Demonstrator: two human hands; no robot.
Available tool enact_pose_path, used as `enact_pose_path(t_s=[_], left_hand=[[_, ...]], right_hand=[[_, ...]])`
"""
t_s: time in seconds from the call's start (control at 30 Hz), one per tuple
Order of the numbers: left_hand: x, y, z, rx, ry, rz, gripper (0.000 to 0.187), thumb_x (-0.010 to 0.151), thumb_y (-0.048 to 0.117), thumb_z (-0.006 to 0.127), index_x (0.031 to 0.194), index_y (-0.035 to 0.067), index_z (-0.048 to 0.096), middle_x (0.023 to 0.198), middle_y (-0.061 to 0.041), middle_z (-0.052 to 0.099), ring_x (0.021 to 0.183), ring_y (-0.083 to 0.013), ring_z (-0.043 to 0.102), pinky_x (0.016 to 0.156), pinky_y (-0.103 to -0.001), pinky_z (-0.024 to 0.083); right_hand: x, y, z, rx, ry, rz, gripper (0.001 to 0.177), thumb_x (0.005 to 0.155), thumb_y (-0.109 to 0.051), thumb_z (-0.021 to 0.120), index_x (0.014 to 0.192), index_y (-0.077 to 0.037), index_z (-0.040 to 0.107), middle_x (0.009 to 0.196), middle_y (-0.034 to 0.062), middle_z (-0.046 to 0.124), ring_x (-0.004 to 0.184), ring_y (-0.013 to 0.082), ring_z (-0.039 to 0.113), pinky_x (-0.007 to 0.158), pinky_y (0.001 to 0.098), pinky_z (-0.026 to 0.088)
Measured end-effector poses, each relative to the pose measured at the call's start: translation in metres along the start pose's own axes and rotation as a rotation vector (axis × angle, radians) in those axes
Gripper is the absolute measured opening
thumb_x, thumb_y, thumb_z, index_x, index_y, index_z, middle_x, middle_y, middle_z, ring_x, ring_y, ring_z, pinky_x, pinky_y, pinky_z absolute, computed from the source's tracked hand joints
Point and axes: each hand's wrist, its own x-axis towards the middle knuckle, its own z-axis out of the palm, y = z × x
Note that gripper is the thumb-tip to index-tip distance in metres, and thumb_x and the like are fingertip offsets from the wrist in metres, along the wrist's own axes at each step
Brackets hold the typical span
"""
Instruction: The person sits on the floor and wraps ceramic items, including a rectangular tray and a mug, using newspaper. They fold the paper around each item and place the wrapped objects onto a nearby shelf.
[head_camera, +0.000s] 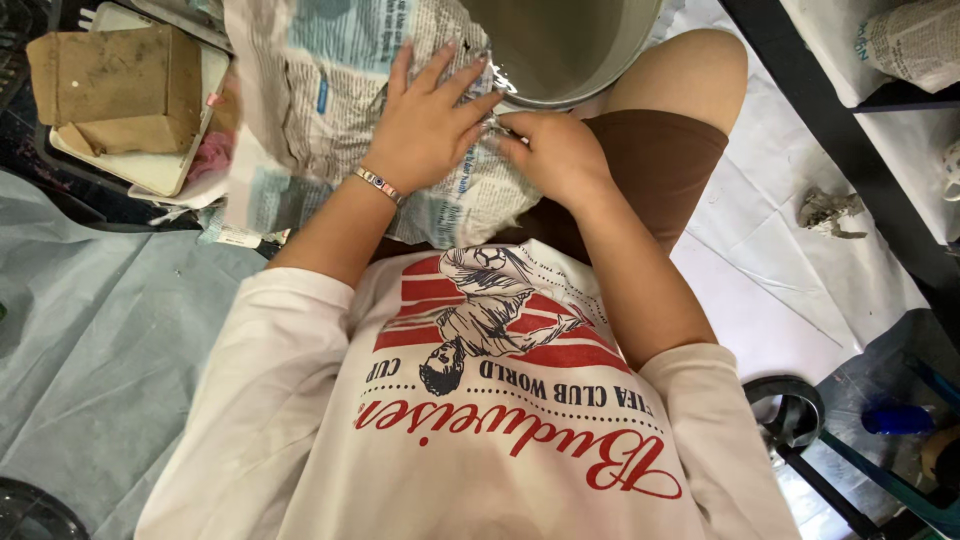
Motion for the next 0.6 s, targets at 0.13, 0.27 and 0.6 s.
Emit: enact_pose_path(t_s=[0.13, 0.27, 0.6], left_hand=[[-0.013, -0.009, 0.026, 0.018, 0.015, -0.092, 0.036, 0.104, 0.025, 0.064, 0.139, 0.018, 0.070, 0.155, -0.009, 0.056, 0.150, -0.0345, 0.035, 0.121, -0.067, 0.013], [-0.016, -0.012, 0.035, 0.035, -0.012, -0.116, 0.035, 0.109, 0.026, 0.062, 0.141, 0.015, 0.069, 0.155, -0.009, 0.056, 0.151, -0.0335, 0.034, 0.122, -0.067, 0.010], [-0.014, -0.012, 0.036, 0.019, -0.009, -0.133, 0.038, 0.111, 0.029, 0.058, 0.143, 0.009, 0.067, 0.155, -0.009, 0.056, 0.152, -0.0325, 0.032, 0.122, -0.066, 0.008]], right_hand=[[0.003, 0.001, 0.013, -0.005, 0.041, 0.104, 0.032, 0.091, -0.039, 0.073, 0.108, -0.012, 0.077, 0.091, 0.0151, 0.073, 0.082, 0.0362, 0.069, 0.071, 0.0478, 0.052], [0.004, 0.007, 0.024, -0.068, 0.160, -0.022, 0.019, 0.096, -0.029, 0.074, 0.099, -0.011, 0.079, 0.088, 0.0104, 0.074, 0.082, 0.0319, 0.070, 0.076, 0.0456, 0.054], [-0.022, 0.009, 0.032, -0.113, 0.366, -0.236, 0.010, 0.095, -0.019, 0.079, 0.095, -0.009, 0.077, 0.096, 0.0025, 0.075, 0.088, 0.0257, 0.066, 0.082, 0.0403, 0.049]])
